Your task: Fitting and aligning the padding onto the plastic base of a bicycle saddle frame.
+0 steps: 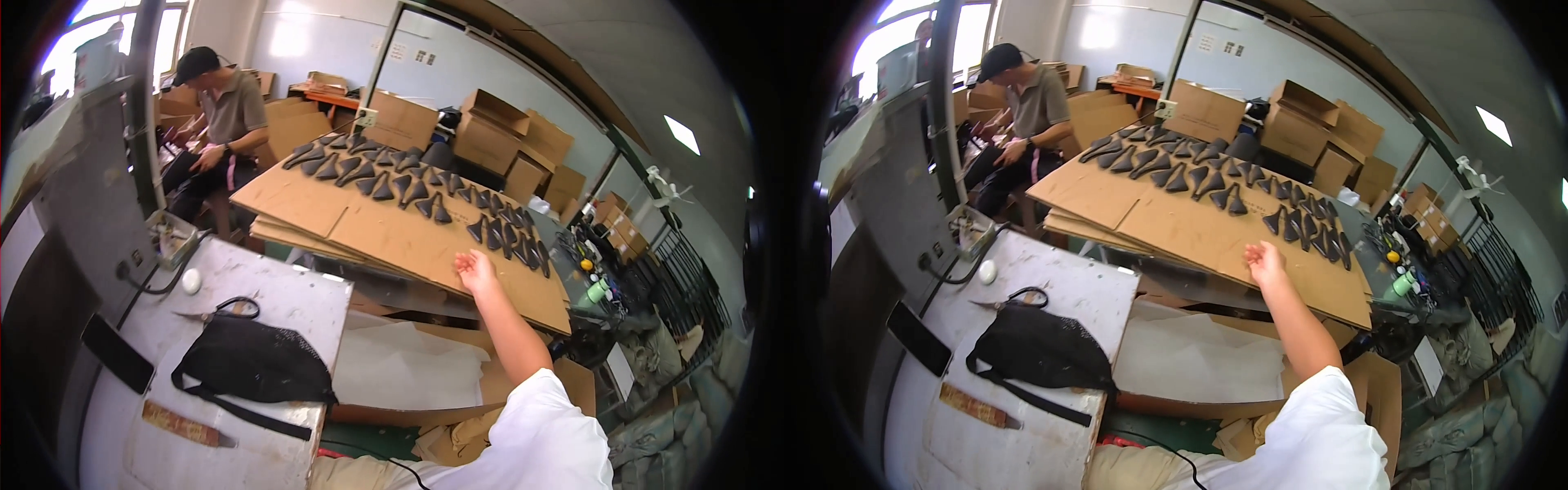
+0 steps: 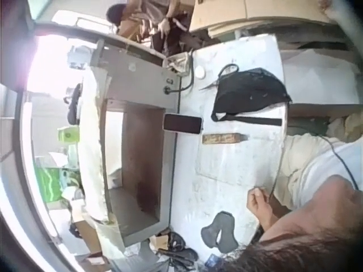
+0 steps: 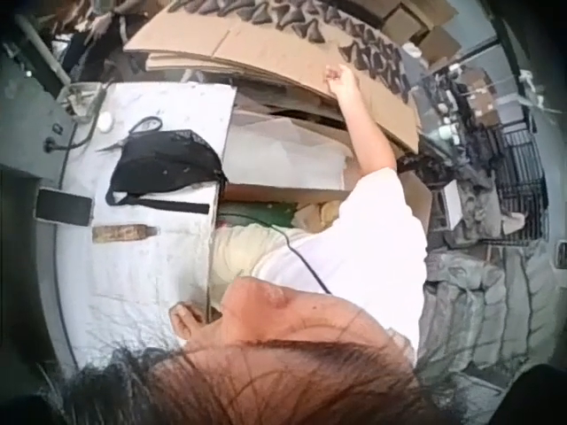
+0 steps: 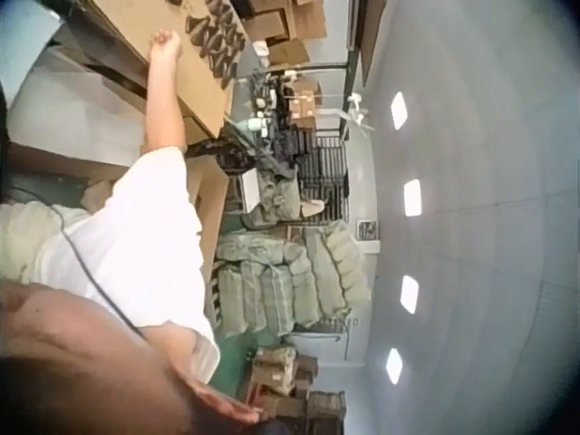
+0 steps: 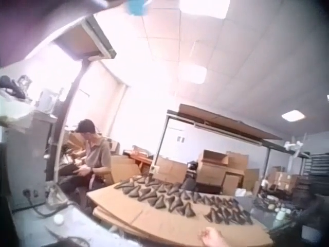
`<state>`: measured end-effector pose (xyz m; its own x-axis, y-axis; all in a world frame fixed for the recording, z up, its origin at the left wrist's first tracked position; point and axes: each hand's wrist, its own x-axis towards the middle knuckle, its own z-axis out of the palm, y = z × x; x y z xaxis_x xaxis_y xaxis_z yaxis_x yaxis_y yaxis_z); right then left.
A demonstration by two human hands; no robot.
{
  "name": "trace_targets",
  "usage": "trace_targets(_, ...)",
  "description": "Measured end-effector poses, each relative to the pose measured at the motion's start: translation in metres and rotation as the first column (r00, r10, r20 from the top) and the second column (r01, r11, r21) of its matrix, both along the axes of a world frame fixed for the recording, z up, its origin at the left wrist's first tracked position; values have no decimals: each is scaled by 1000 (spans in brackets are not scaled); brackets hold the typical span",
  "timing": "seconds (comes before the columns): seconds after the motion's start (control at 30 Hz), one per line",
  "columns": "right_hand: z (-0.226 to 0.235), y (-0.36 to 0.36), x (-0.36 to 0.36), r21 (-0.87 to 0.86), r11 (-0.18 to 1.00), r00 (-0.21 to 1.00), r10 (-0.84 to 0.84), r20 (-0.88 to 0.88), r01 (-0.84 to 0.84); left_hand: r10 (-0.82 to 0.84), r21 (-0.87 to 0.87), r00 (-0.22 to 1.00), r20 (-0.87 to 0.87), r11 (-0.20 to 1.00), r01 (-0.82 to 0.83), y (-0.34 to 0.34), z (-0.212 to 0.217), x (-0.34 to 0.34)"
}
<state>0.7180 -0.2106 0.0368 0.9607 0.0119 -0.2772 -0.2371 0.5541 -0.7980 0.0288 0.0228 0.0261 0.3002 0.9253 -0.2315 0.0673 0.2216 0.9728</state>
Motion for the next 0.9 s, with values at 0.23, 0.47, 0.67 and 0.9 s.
trace_targets(0.23, -11, -72, 99, 186, 950, 968, -246, -59, 252, -74, -19, 990, -120, 997, 73, 5, 6, 15)
trace_targets(0.47, 11, -78, 127, 69, 967, 945, -222, -240, 245, 9, -27, 991, -137, 1000, -13, -1, 1, 17)
trace_targets(0.67, 10, -15, 72, -89, 918, 876, -336, 346, 387, -89, -94, 995, -41, 992, 85, -6, -18, 7)
trace_targets(0.9, 21, 76, -138, -352, 693, 151, 335, 930, 629, -150, 161, 979, -138, 972, 172, -11, -43, 0)
